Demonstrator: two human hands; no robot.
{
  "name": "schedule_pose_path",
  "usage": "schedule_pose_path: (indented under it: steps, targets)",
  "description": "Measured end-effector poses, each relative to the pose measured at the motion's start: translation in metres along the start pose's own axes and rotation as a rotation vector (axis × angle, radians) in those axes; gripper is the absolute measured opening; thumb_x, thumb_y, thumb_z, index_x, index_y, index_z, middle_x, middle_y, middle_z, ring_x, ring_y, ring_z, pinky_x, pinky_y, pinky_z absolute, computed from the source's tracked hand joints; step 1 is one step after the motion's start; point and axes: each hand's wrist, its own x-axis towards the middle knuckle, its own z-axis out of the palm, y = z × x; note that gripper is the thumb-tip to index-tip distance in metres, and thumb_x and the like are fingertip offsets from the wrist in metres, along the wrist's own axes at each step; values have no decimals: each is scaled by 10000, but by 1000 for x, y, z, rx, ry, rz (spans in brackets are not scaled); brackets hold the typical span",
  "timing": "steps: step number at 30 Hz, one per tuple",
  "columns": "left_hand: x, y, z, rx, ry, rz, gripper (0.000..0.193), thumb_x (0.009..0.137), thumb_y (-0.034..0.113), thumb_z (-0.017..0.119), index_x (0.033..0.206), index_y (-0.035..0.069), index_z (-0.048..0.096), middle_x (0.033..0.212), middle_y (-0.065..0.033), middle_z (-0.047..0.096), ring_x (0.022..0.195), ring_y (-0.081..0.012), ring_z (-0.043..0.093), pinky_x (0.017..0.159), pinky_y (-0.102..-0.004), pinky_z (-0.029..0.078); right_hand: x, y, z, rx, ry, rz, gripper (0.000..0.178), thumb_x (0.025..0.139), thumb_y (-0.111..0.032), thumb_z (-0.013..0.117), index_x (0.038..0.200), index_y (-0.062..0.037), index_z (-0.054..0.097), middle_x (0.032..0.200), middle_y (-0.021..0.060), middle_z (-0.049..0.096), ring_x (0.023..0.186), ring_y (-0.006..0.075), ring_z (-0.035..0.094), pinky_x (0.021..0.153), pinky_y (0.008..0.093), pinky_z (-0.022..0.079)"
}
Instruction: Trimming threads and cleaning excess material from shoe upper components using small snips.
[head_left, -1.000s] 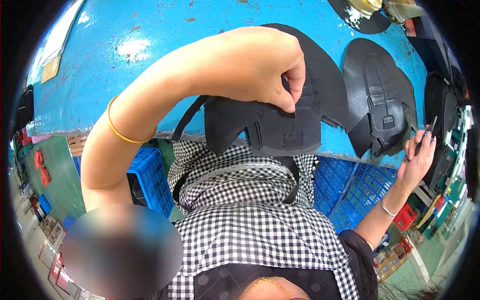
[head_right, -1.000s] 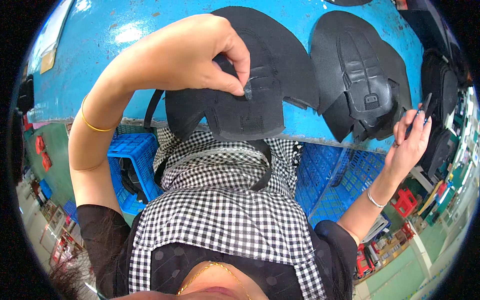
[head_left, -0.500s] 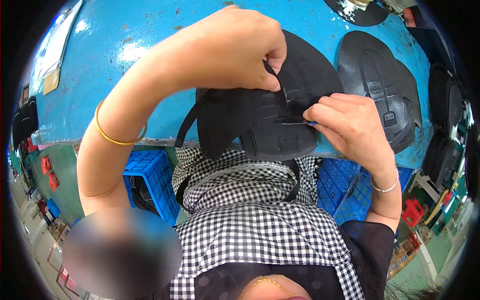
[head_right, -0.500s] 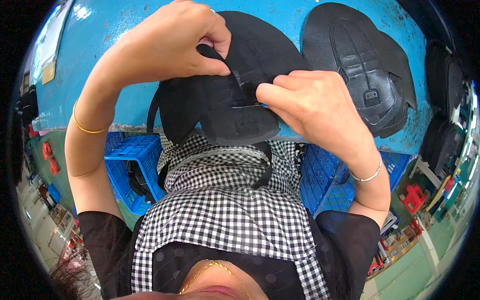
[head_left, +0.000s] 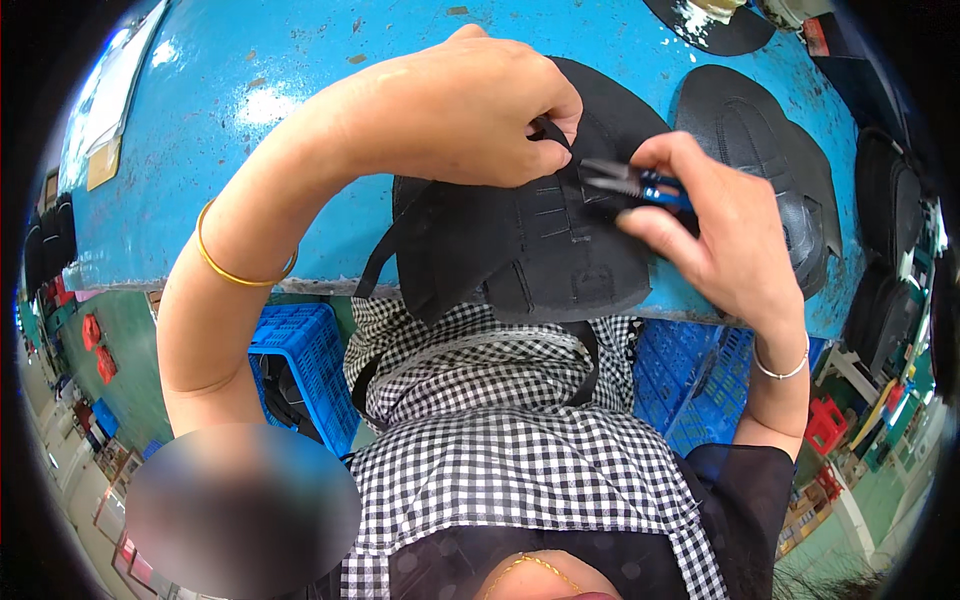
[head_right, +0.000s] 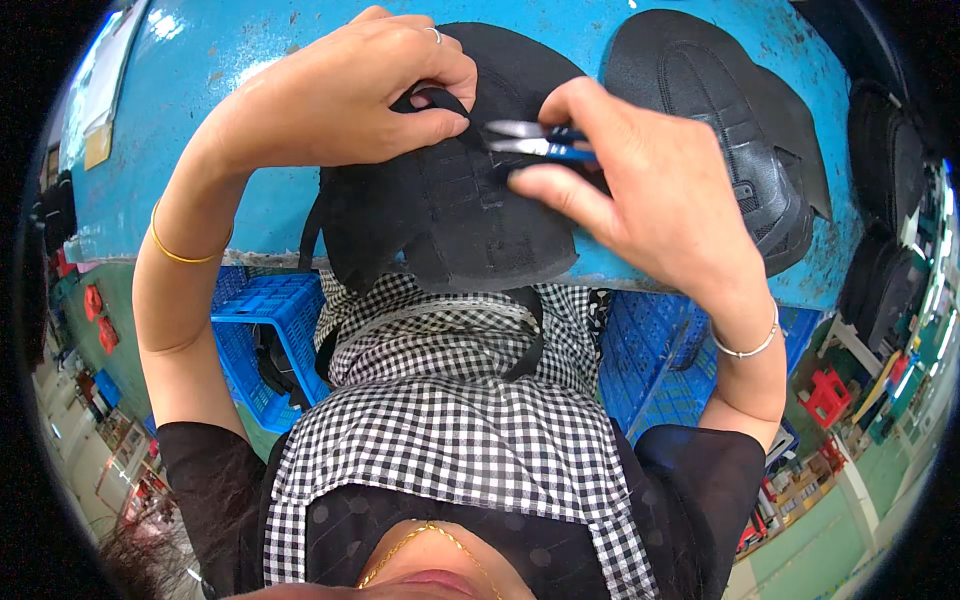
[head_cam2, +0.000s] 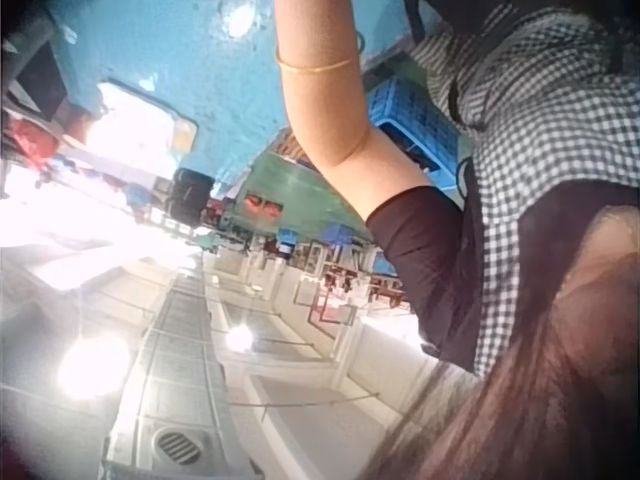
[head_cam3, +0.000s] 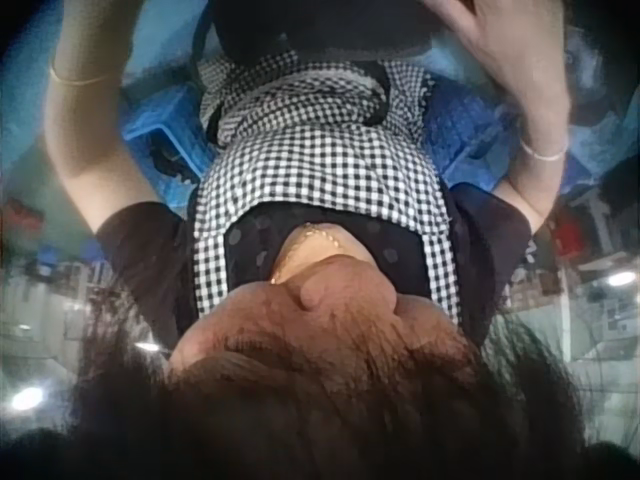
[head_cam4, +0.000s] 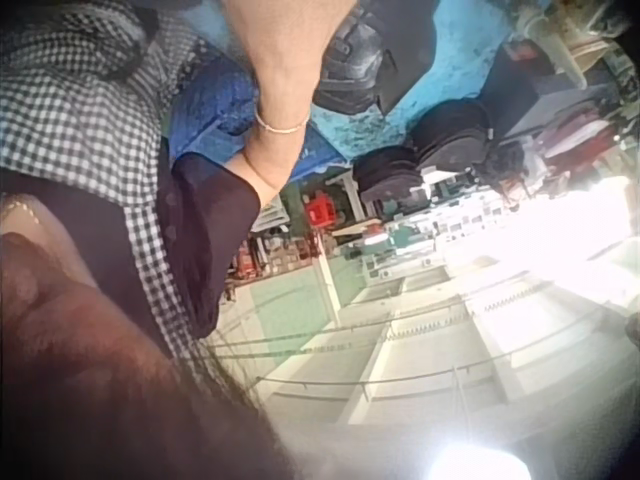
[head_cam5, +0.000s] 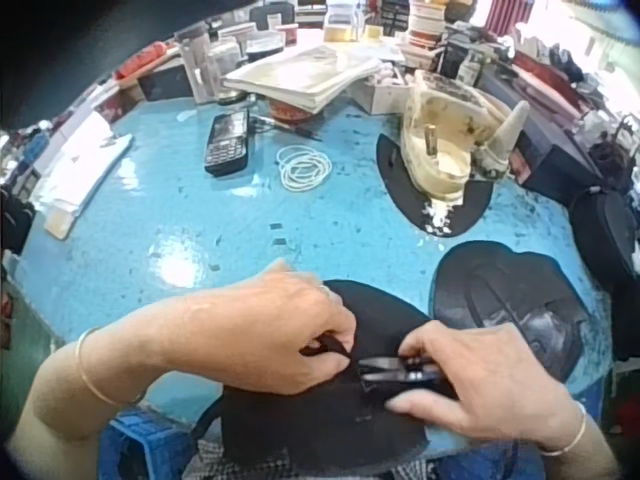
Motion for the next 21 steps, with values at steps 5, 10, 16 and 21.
schedule_pose_path:
  steps: [5,10,16,21]
  targets:
    - [3,1,-4,-58,-89,-74,154,851,182,589,830,52,669,763,-124,675,741,-329,640,806,-418,508,15,14,16,-47,31,-187,272,892,-349,691,948,-103,591,726,75,639,631,273,639,548,385,467]
    - [-5,1,-4,-202,79,-60,178,855,188,595,873,21,656,739,-134,642,700,-287,629,684,-369,510,11,18,12,-28,61,-71,223,890,-300,697,923,-101,604,718,68,631,624,266,643,548,374,477]
    - [-8,-13,9,-516,207,-72,198,842,205,665,913,22,696,756,-77,672,703,-153,622,675,-296,493,-9,-26,12,-103,67,-216,336,704,-4,733,1023,-51,642,1014,98,719,711,233,681,646,324,539]
    - [-16,1,-30,-1108,166,-255,138,946,133,683,1011,13,703,762,43,644,609,7,498,529,-158,368,-20,-56,46,-460,39,-139,333,747,-89,730,1064,-47,637,1176,116,684,645,151,667,526,269,519]
